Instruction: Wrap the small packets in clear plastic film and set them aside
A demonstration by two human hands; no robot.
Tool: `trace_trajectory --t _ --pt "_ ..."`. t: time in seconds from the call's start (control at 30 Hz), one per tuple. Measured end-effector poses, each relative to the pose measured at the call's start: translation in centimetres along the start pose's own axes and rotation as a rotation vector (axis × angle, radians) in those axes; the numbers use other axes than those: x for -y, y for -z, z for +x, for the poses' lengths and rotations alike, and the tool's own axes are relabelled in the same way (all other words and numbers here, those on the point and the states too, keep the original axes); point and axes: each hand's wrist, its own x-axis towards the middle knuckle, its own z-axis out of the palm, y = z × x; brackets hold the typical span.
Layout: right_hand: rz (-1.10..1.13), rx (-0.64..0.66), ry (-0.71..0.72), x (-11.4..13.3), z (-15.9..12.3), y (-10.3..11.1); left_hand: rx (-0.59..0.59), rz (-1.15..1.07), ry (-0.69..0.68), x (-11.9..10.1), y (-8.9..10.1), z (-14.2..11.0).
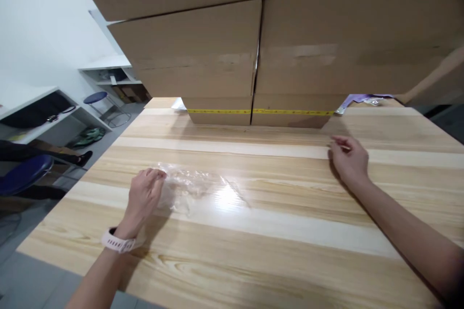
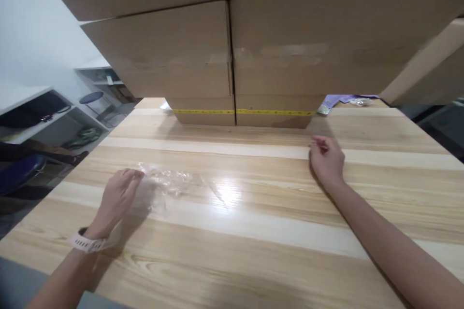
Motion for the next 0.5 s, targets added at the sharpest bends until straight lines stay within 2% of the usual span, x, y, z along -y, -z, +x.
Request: trace_trajectory --t 0.03,0.1,0.17,0.23,0.27,0.37,0.47,0.5 --pt "0.024 0.075 0.110 1.1 -1.8 0.2 0.032 0.090 0.005 1.3 0.3 0.2" --pt "0.015 0.205 0.416 3.7 -5.3 -0.3 0.142 0.197 0.028 3.5 0.4 0.8" --pt "0.027 0.345 0.698 6.8 -8.3 -1.8 0.240 0.219 0.065 5.0 0.2 1.8" --pt "0.057 0.488 0.918 10.1 -10.9 -4.4 0.227 0.199 0.160 5.7 -0.1 3.1" --pt "0.062 0.549 0.996 11.8 -12.1 -6.0 0.163 0.159 0.235 5.8 -0.2 3.8" --pt "0.047 0.708 1.091 17.3 -14.5 -11.9 -0.084 -0.068 0.424 5.7 -0.4 5.3" --pt "-0.021 0.858 1.011 23.5 -15.4 -18.7 -0.257 -0.290 0.494 5.8 -0.8 5.6" --pt "-0.027 0.870 0.998 25.6 -15.4 -21.0 -0.311 -0.361 0.525 6.1 -1.0 5.5"
